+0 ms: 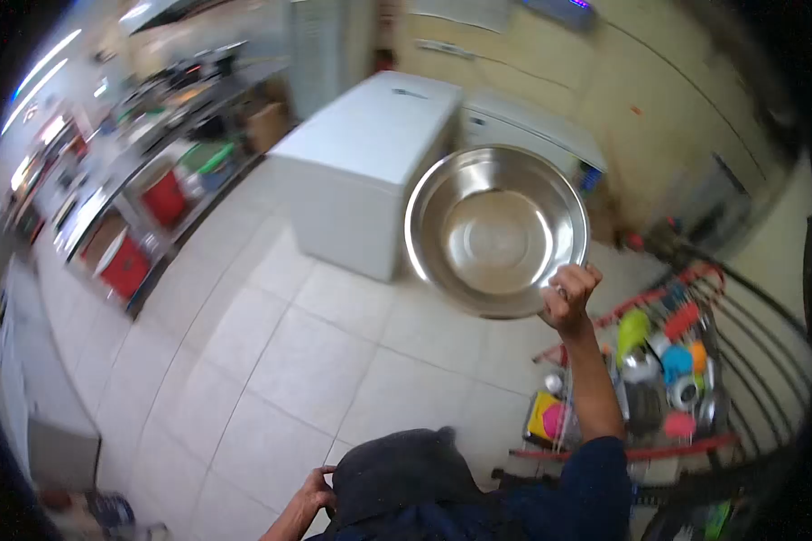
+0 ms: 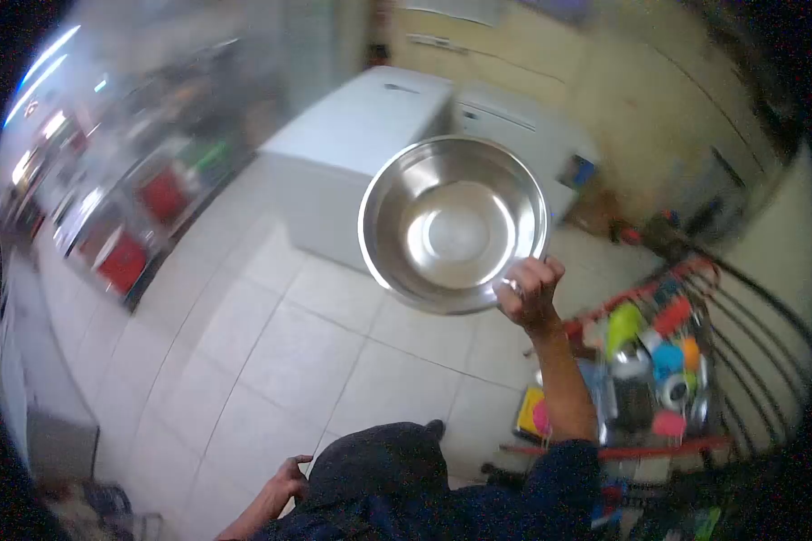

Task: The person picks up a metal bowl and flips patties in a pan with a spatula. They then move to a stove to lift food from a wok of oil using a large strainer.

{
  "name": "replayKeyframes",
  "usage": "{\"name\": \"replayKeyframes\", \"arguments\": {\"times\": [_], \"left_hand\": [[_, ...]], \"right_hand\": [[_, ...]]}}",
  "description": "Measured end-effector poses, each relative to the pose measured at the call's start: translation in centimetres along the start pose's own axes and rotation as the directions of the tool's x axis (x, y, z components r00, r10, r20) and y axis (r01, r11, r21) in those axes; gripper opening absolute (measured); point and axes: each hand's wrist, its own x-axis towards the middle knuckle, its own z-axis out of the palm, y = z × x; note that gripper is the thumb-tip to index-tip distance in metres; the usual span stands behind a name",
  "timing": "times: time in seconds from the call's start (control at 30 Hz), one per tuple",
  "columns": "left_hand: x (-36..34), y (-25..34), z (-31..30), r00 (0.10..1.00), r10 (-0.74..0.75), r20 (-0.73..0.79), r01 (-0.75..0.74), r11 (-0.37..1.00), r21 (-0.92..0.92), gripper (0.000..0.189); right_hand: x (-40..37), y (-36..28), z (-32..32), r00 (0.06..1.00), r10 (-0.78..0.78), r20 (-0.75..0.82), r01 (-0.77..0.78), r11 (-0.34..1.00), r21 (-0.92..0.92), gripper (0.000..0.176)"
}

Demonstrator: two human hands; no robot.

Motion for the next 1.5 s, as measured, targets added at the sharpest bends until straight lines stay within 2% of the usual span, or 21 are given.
{"name": "replayKeyframes", "arguments": {"times": [0.2,0.3,0.37,0.47,0.5,0.57,0.63,0.77,0.87,0.9,0.97,1.0,1.03,1.07,1.2,1.27,1.3,1.37,1.4,1.47,1.5], "left_hand": [[-1.8,-4.6,-9.6,0.982,0.183,0.036,-0.162,0.934,-0.317,0.063],[-3.6,-6.0,-12.9,0.964,0.260,0.063,-0.198,0.853,-0.482,0.062],[-4.0,-6.7,-15.1,0.944,0.324,0.064,-0.225,0.773,-0.593,0.061],[-3.9,-6.7,-16.4,0.912,0.402,0.081,-0.213,0.633,-0.744,0.071],[-3.4,-6.2,-17.0,0.903,0.425,0.055,-0.226,0.581,-0.782,0.071],[-3.4,-4.7,-18.3,0.912,0.404,0.072,-0.144,0.480,-0.865,0.073],[-5.2,-2.2,-19.6,0.921,0.386,0.056,-0.106,0.385,-0.917,0.075],[-5.0,3.6,-22.0,0.915,0.387,0.119,0.043,0.198,-0.979,0.075],[-12.9,8.5,-24.1,0.882,0.459,-0.107,-0.263,0.290,-0.920,0.079],[-13.9,9.1,-24.6,0.876,0.469,-0.115,-0.262,0.261,-0.929,0.081],[-18.2,13.2,-25.9,0.858,0.500,-0.115,-0.244,0.200,-0.949,0.084],[-20.2,15.2,-26.7,0.851,0.513,-0.115,-0.232,0.172,-0.957,0.086],[-22.1,17.2,-27.4,0.843,0.525,-0.114,-0.220,0.144,-0.965,0.089],[-22.4,18.9,-28.8,0.822,0.553,-0.136,-0.235,0.112,-0.966,0.091],[-24.1,23.9,-35.1,0.841,0.541,-0.002,-0.039,0.058,-0.998,0.078],[-29.1,27.0,-38.5,0.791,0.590,-0.160,-0.211,0.017,-0.977,0.084],[-30.7,27.9,-41.3,0.801,0.578,-0.153,-0.205,0.025,-0.978,0.084],[-33.3,29.0,-47.1,0.640,0.766,0.064,-0.188,0.237,-0.953,0.088],[-35.2,30.4,-48.8,0.637,0.767,0.070,-0.194,0.248,-0.949,0.088],[-38.7,33.3,-51.1,0.698,0.715,0.015,-0.428,0.435,-0.792,0.078],[-40.3,34.5,-52.2,0.715,0.699,0.032,-0.411,0.457,-0.788,0.078]], "right_hand": [[10.3,-13.9,12.2,0.943,-0.057,-0.329,0.185,0.910,0.372,0.037],[18.3,-20.4,18.0,0.950,-0.008,-0.311,0.175,0.840,0.513,0.028],[23.0,-26.6,21.6,0.989,0.070,-0.131,0.026,0.786,0.617,0.046],[23.7,-37.5,28.6,0.994,0.009,0.107,-0.090,0.617,0.782,0.062],[24.3,-40.9,29.4,0.952,-0.077,0.298,-0.231,0.460,0.858,0.056],[23.9,-47.7,32.5,0.831,-0.314,0.460,-0.344,0.359,0.867,0.057],[23.9,-54.5,35.2,0.652,-0.570,0.500,-0.322,0.388,0.863,0.060],[26.3,-65.0,37.8,0.507,-0.806,0.306,-0.328,0.148,0.933,0.063],[35.6,-72.2,39.7,0.472,-0.847,0.245,-0.410,0.035,0.911,0.062],[37.4,-73.8,39.4,0.467,-0.851,0.239,-0.404,0.035,0.914,0.062],[44.2,-77.6,40.7,0.723,-0.685,0.088,-0.305,-0.201,0.931,0.044],[47.3,-79.4,41.7,0.713,-0.698,0.066,-0.285,-0.203,0.937,0.044],[49.9,-81.3,42.3,0.786,-0.611,-0.099,-0.035,-0.204,0.978,0.037],[51.9,-83.3,42.9,0.808,-0.521,-0.277,0.207,-0.190,0.960,0.030],[58.8,-89.3,44.5,0.793,-0.441,-0.421,0.330,-0.271,0.904,0.018],[62.1,-92.5,45.4,0.786,-0.369,-0.497,0.421,-0.269,0.866,0.018],[63.2,-94.0,45.7,0.789,-0.378,-0.484,0.406,-0.270,0.873,0.018],[65.3,-96.3,46.0,0.769,-0.394,-0.503,0.409,-0.301,0.862,0.020],[66.3,-97.7,46.6,0.776,-0.376,-0.506,0.418,-0.295,0.859,0.020],[68.3,-100.4,47.9,0.789,-0.361,-0.497,0.421,-0.271,0.865,0.018],[69.1,-101.3,48.2,0.796,-0.369,-0.479,0.404,-0.265,0.876,0.018]]}}
